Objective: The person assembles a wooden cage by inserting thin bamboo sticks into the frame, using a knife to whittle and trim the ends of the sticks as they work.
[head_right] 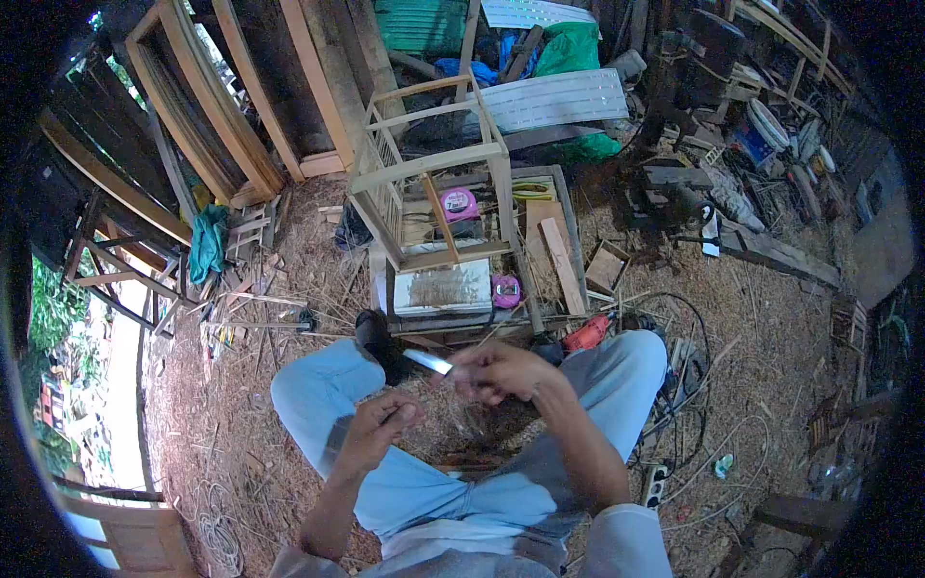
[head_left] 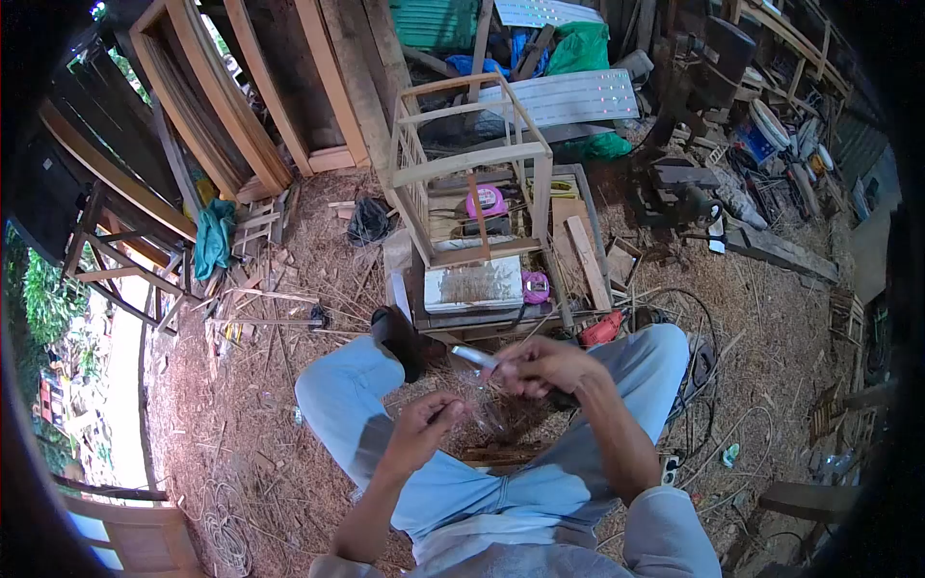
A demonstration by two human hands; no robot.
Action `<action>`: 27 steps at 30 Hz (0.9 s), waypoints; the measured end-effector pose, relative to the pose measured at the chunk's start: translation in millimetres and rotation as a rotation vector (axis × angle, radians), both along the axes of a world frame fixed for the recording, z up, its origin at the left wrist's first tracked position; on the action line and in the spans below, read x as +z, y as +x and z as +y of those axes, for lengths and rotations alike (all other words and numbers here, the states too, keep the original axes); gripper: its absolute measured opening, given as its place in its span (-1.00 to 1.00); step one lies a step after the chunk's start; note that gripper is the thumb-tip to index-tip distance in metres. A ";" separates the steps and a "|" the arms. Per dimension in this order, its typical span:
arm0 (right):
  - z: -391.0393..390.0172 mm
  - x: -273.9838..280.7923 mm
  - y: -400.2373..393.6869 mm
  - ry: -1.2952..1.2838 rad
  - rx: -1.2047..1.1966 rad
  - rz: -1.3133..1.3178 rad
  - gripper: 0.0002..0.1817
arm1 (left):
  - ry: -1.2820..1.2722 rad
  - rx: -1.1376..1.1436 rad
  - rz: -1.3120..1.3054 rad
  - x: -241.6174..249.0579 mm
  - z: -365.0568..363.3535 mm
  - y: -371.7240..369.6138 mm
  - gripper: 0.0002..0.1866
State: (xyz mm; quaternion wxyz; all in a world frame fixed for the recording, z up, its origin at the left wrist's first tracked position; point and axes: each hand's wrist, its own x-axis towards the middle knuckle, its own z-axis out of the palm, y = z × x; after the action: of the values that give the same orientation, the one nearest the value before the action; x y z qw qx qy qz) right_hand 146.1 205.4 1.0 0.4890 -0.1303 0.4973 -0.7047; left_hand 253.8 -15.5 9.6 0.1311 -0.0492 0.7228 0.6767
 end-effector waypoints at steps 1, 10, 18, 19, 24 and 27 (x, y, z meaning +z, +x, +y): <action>6.7 -0.3 -4.0 -0.002 0.000 -0.002 -0.73 | 0.000 -0.012 -0.077 4.0 -6.2 2.4 -0.84; 16.1 -13.6 -13.5 -0.263 -0.190 -0.167 -0.63 | -0.118 0.075 0.076 -4.6 -22.8 13.2 -0.87; -23.0 0.1 7.7 -0.134 -0.221 0.202 -0.63 | -0.074 0.155 0.106 0.3 6.5 -10.1 -0.91; -29.4 2.7 11.7 -0.137 -0.188 0.203 -0.63 | -0.180 0.156 0.191 0.1 10.9 -10.4 -0.93; -38.2 -15.9 15.9 -0.138 -0.065 0.255 -0.68 | -0.160 0.134 0.170 -4.4 18.3 -6.9 -0.94; -26.8 -13.3 6.9 -0.044 0.046 0.325 -0.68 | -0.089 0.116 0.163 -10.9 15.7 -1.1 -0.85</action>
State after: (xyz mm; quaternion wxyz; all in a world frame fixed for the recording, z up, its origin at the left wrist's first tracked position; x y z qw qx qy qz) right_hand 153.0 178.6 -12.2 0.4152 -0.2645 0.5512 -0.6737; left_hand 252.6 0.2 -1.3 0.0302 -0.0418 0.7562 0.6523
